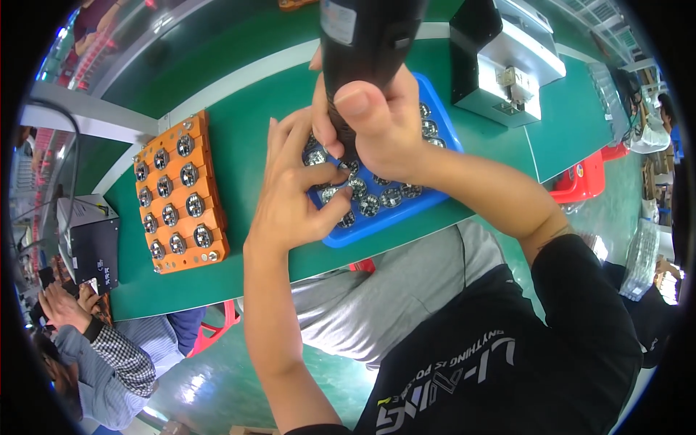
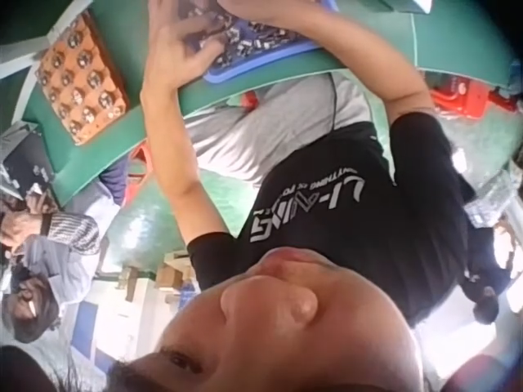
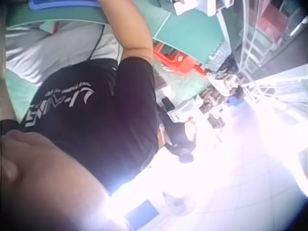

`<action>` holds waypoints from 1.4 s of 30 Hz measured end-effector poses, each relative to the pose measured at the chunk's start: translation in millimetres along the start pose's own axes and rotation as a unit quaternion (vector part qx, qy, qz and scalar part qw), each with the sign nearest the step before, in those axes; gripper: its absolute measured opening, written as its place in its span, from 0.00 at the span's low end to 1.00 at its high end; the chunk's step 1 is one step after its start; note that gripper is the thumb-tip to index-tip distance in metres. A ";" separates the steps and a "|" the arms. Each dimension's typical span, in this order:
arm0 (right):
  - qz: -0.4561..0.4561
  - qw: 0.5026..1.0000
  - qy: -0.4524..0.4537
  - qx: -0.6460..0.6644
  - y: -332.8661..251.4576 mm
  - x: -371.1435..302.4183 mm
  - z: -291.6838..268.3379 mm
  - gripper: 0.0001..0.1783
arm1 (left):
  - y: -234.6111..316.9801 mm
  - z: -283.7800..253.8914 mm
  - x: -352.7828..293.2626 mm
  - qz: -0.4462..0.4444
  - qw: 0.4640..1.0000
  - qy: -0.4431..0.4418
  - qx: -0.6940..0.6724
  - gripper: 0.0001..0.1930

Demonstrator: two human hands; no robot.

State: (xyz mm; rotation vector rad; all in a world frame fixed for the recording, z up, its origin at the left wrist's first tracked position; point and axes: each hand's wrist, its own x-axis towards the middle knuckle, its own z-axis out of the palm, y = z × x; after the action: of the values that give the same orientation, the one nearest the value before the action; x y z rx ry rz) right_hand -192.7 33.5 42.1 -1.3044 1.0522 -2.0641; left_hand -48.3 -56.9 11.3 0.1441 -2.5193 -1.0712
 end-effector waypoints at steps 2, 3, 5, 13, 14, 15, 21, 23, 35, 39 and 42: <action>0.006 1.000 0.009 0.011 -1.4 -0.3 0.9 0.35 | -0.1 0.7 0.5 0.006 1.000 -0.001 0.000 0.13; 0.020 0.999 0.018 0.021 -2.5 -1.5 1.7 0.35 | -0.9 1.5 0.6 0.013 1.000 0.004 0.008 0.13; 0.007 0.999 0.027 0.020 -0.6 -2.5 -0.7 0.37 | -0.7 2.8 2.3 0.026 1.000 0.005 0.013 0.13; -0.036 0.967 0.178 -0.178 -62.1 -1.0 -50.9 0.55 | 1.4 -1.6 6.3 0.044 0.998 0.001 0.042 0.13; -0.058 0.958 0.182 -0.215 -74.6 -1.2 -71.7 0.55 | 3.3 -2.2 6.0 0.033 0.999 0.003 0.035 0.13; -0.068 0.951 0.212 -0.213 -93.0 -4.0 -91.0 0.53 | 4.5 -2.3 6.4 0.036 0.999 0.003 0.041 0.14; -0.244 0.924 0.075 0.285 -123.4 8.3 -159.1 0.32 | 1.9 1.8 7.1 0.047 0.998 0.025 -0.012 0.16; -0.220 0.919 0.074 0.319 -122.6 6.6 -159.3 0.30 | 1.9 1.7 7.8 0.041 0.999 0.024 -0.015 0.15; -0.266 0.914 -0.060 0.302 -92.0 10.6 -166.7 0.33 | 1.9 0.9 10.7 0.047 0.997 0.043 -0.041 0.17; -0.269 0.894 -0.033 0.358 -104.8 19.2 -138.9 0.34 | -0.7 0.2 8.5 0.050 0.997 0.050 -0.041 0.17; -0.290 0.909 -0.006 0.299 -102.2 15.7 -155.0 0.33 | 0.5 -0.7 6.8 0.043 0.997 0.050 -0.035 0.17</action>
State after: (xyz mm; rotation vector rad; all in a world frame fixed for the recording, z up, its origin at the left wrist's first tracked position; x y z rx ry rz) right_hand -338.7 137.0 94.2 -1.3784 -0.0442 -2.4984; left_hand -54.2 -58.7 14.2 0.0659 -2.3742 -1.0887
